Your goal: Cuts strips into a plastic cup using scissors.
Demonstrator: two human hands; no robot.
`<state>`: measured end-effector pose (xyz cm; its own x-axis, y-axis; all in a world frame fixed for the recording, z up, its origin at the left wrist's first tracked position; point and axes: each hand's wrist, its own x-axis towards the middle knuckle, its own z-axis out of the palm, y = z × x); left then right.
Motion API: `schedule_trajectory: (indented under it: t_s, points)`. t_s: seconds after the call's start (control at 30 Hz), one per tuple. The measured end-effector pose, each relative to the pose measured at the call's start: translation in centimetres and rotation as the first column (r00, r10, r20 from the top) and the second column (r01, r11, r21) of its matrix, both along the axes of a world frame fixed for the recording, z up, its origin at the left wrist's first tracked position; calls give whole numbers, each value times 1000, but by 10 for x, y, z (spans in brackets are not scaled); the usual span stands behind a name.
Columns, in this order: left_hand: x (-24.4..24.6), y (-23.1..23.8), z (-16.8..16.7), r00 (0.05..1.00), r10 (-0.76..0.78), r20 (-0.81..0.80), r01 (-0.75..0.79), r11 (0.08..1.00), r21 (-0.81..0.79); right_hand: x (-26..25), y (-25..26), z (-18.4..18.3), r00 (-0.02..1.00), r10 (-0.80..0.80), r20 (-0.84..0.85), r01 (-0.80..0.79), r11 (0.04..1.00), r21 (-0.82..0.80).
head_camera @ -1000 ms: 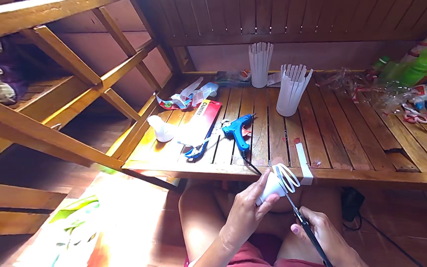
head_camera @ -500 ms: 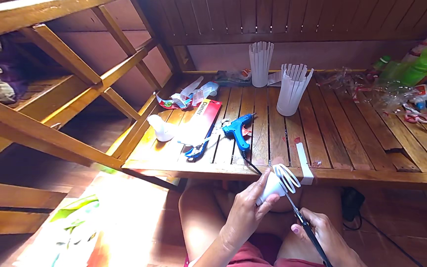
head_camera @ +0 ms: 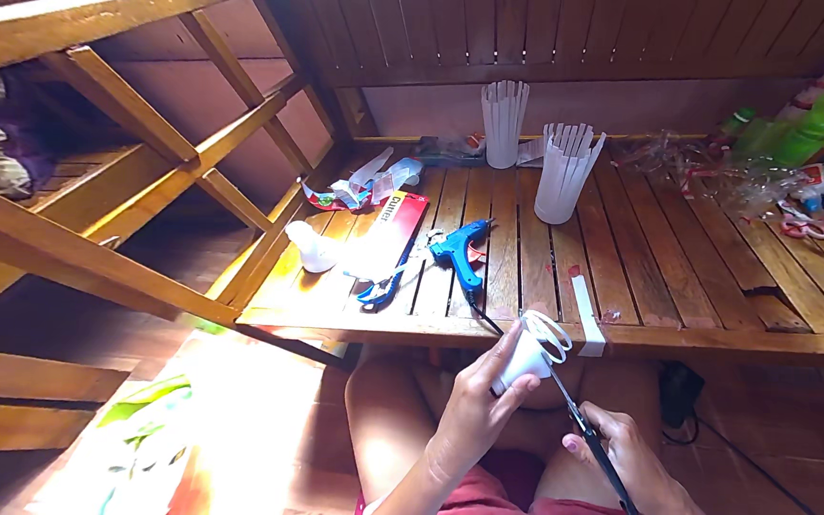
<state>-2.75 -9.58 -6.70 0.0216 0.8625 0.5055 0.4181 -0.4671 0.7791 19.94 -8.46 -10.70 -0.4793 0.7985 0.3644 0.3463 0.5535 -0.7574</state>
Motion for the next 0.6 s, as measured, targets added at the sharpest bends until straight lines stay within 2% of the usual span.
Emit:
schedule_trajectory:
  t_s: [0.07, 0.13, 0.43, 0.6]
  points:
    - [2, -2, 3, 979, -26, 201, 56, 988, -142, -1, 1, -3, 1000, 0, -13, 0, 1000, 2]
    - [4, -4, 7, 956, -19, 293, 87, 971, -221, -1, 1, -4, 1000, 5, -15, -5, 1000, 0]
    - [1, 1, -6, 998, 7, -64, -7, 1000, 3, 3, 1, 9, 989, 28, 142, -7, 989, -149]
    - [-2, 1, -10, 988, 46, -149, -36, 997, 65, 3, 2, 12, 981, 33, 190, 0, 985, -171]
